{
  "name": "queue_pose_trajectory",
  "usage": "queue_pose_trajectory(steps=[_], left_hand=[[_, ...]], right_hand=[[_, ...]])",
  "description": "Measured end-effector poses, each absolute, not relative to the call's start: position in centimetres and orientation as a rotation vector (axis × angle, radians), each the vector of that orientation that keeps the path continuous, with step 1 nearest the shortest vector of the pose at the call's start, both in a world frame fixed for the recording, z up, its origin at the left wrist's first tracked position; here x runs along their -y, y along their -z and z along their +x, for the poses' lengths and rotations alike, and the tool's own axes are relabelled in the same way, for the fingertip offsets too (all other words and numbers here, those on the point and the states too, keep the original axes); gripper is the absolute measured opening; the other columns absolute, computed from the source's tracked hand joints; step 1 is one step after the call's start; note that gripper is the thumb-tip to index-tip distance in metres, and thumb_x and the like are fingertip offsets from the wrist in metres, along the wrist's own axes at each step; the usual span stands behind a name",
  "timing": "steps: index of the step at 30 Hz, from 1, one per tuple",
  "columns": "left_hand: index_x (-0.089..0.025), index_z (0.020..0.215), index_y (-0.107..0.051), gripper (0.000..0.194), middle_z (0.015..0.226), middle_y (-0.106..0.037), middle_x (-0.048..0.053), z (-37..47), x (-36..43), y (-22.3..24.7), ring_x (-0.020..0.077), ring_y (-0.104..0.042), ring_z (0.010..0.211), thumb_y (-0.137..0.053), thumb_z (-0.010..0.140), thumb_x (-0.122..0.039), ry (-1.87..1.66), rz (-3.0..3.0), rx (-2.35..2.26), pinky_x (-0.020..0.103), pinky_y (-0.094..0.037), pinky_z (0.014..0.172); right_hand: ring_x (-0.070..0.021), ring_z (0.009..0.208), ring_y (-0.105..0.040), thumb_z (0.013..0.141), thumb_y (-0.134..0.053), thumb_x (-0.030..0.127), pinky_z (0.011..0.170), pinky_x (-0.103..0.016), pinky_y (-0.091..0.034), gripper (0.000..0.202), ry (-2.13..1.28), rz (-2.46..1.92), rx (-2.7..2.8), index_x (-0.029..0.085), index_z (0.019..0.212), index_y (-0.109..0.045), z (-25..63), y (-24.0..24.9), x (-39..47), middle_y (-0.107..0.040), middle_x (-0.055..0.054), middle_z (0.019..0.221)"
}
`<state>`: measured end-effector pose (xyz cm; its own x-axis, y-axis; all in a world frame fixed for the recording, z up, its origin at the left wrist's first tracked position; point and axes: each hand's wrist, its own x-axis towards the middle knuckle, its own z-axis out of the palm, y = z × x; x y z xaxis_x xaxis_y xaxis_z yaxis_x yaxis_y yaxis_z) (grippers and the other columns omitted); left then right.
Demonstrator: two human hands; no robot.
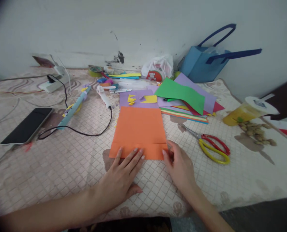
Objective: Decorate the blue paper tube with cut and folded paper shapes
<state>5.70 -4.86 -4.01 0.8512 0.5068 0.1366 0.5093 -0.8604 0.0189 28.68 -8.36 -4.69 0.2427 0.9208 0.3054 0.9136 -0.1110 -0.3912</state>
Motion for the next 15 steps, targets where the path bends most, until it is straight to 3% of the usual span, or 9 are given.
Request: queue_pose_trajectory(steps=[4, 7, 11, 15], left_hand=[[-0.013, 0.144, -0.029, 0.072, 0.154, -0.017, 0.012, 5.7, 4.8, 4.0, 0.0282, -0.014, 0.142, -0.027, 0.089, -0.061, 0.202, -3.01, 0.804, 0.059, -0.021, 0.11], [-0.014, 0.145, -0.027, 0.073, 0.154, -0.017, 0.012, 5.7, 4.9, 4.1, 0.028, -0.016, 0.142, -0.027, 0.089, -0.061, 0.208, -3.01, 0.814, 0.059, -0.021, 0.11], [-0.014, 0.145, -0.027, 0.071, 0.154, -0.019, 0.012, 5.7, 4.8, 4.3, 0.0276, -0.017, 0.142, -0.025, 0.09, -0.06, 0.223, -3.01, 0.811, 0.058, -0.019, 0.111], [-0.014, 0.145, -0.025, 0.07, 0.154, -0.018, 0.011, 5.7, 4.8, 4.4, 0.0275, -0.018, 0.141, -0.026, 0.091, -0.058, 0.228, -3.009, 0.801, 0.058, -0.019, 0.111]], right_hand=[[-0.0234, 0.088, -0.059, 0.089, -0.049, 0.03, 0.076, -0.038, -0.051, 0.028, 0.185, -1.851, 1.691, 0.016, 0.112, -0.056, 28.3, 4.2, 9.4, -0.059, -0.012, 0.097], [-0.0261, 0.111, -0.053, 0.089, -0.049, 0.02, 0.092, -0.045, -0.047, 0.034, 0.237, -1.638, 1.922, 0.018, 0.123, -0.053, 27.6, 4.0, 10.3, -0.057, -0.014, 0.115], [-0.0268, 0.136, -0.032, 0.09, -0.048, 0.025, 0.106, -0.049, -0.037, 0.059, 0.046, -1.474, 2.396, 0.016, 0.145, -0.029, 26.2, 4.1, 11.0, -0.046, -0.011, 0.141], [-0.027, 0.141, -0.018, 0.092, -0.044, 0.034, 0.109, -0.053, -0.031, 0.069, 0.015, -1.545, 2.529, 0.012, 0.149, -0.011, 25.7, 4.6, 11.2, -0.029, -0.011, 0.151]])
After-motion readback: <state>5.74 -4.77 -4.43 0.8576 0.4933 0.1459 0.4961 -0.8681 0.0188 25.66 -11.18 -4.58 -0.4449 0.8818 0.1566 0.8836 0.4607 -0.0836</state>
